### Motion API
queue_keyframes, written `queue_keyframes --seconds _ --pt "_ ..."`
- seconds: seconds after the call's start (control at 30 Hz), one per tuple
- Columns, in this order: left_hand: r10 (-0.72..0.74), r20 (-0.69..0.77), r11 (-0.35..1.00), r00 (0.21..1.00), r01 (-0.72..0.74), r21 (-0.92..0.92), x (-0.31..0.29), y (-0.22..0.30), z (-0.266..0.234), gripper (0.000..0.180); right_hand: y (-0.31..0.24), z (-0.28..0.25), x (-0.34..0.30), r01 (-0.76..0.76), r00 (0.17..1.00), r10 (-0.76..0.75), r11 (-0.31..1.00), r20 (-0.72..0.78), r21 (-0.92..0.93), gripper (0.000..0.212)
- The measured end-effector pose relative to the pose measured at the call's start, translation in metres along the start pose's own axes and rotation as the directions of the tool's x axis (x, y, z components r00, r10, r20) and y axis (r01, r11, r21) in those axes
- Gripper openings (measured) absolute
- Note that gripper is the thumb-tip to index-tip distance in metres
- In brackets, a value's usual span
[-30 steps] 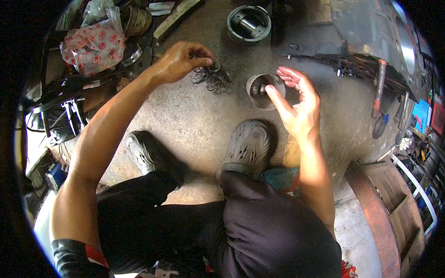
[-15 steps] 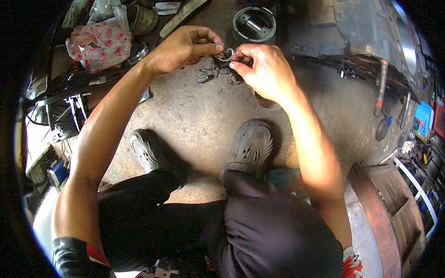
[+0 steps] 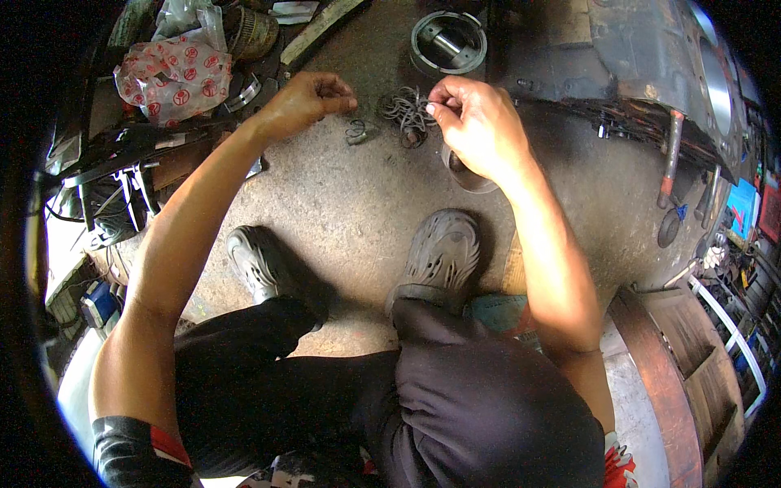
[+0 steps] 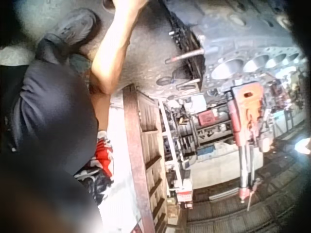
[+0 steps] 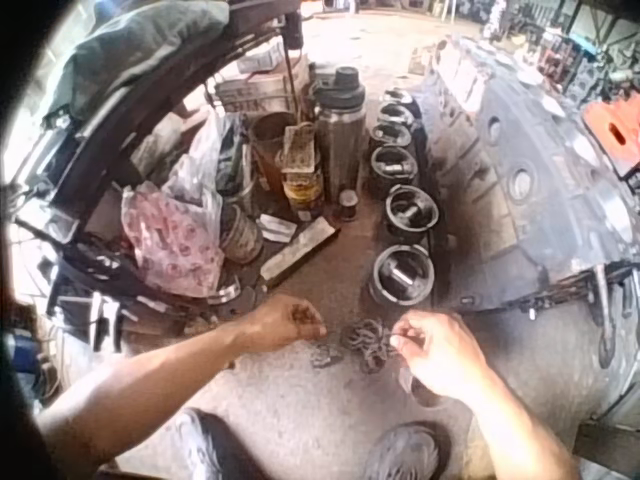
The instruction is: The person sits on the workshop floor and installs piston rings onto a piston by hand, then places the assembled piston into a cylinder block. The person repeats this process for several pistons, handling rings and pistons one at a time.
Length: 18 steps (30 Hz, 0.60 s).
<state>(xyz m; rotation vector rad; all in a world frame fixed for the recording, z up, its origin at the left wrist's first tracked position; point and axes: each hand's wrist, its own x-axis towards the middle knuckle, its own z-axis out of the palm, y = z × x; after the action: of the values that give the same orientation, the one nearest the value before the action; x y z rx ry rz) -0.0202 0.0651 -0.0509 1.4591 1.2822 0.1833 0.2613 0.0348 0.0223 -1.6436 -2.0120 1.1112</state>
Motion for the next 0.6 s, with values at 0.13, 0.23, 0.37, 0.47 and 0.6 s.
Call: queue_keyframes --seconds 0.13,0.23,0.37,0.47,0.6 --pt "-0.005 0.047 0.999 0.999 0.002 0.046 -0.003 -0.005 0.015 0.029 0.012 0.005 -0.003 0.007 1.000 -0.003 0.988 -0.027 0.157 0.017" --pt "0.005 0.082 1.000 0.997 -0.006 0.018 -0.005 -0.005 0.018 0.030 0.022 0.004 0.001 -0.029 0.999 0.027 0.992 0.017 0.126 0.016" --pt "0.032 -0.023 0.997 0.999 -0.031 0.078 -0.010 0.002 0.022 0.034 0.023 -0.003 0.007 -0.153 0.986 0.122 0.933 0.113 0.327 0.013" --pt "0.122 -0.090 0.991 0.988 -0.117 0.066 -0.014 0.011 0.025 0.039 0.017 -0.009 0.005 -0.193 0.979 0.150 0.907 0.140 0.375 0.012" --pt "0.163 0.060 0.981 0.985 -0.155 -0.117 -0.014 0.030 0.026 0.045 0.006 -0.012 0.005 -0.222 0.971 0.166 0.894 0.171 0.389 0.011"
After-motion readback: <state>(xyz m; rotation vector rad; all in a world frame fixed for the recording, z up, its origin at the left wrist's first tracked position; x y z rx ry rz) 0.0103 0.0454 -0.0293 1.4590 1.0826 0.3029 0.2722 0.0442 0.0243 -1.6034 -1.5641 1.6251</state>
